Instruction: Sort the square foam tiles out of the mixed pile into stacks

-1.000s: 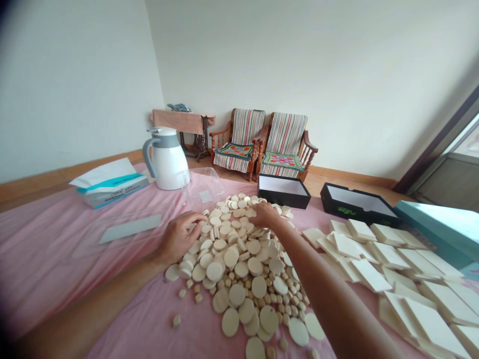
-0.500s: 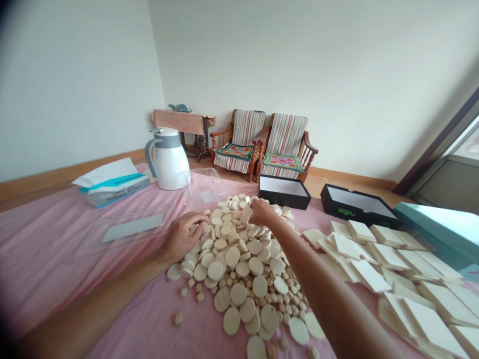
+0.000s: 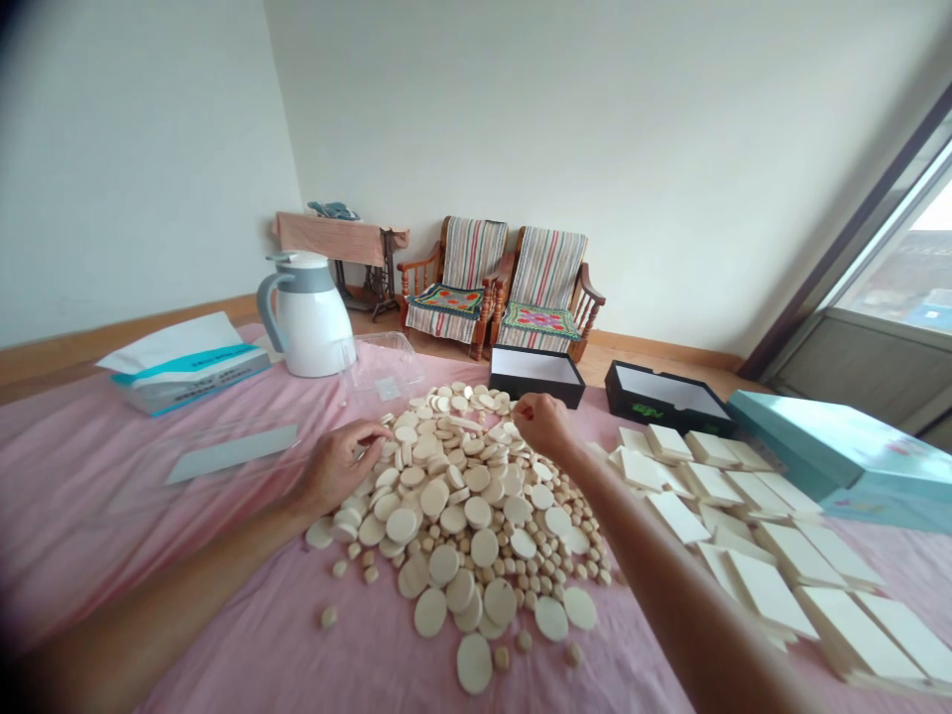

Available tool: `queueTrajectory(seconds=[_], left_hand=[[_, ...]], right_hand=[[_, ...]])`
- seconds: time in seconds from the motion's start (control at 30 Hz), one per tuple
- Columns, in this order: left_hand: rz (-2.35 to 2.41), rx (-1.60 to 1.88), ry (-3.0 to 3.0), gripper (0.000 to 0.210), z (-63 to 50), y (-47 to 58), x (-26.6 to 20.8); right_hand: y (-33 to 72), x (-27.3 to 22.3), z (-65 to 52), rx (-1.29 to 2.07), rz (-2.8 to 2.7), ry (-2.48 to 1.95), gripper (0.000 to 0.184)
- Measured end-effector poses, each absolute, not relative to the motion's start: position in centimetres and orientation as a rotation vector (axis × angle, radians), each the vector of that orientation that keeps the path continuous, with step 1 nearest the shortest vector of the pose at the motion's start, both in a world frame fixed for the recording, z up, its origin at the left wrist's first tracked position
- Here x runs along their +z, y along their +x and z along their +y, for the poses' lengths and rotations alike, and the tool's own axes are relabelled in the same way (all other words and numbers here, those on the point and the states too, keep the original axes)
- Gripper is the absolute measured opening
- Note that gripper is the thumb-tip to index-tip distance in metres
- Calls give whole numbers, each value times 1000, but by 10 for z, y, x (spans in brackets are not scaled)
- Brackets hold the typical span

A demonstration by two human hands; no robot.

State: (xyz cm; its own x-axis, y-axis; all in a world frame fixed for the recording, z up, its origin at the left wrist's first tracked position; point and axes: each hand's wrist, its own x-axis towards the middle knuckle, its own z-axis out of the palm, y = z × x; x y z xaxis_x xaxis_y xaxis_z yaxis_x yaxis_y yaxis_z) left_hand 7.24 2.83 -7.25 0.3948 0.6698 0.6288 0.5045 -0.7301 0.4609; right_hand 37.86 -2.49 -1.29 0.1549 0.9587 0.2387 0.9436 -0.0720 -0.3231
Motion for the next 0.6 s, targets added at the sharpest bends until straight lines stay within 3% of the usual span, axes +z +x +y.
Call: queueTrajectory(seconds=[0.3, 0.6], left_hand=[[1068, 1223, 2467, 18, 28, 69, -76], [1076, 1201, 2474, 19, 29, 68, -75]], right_hand=[[316, -43, 8, 144, -2013, -1985, 29], [335, -28, -8, -99, -1775, -2088, 36]])
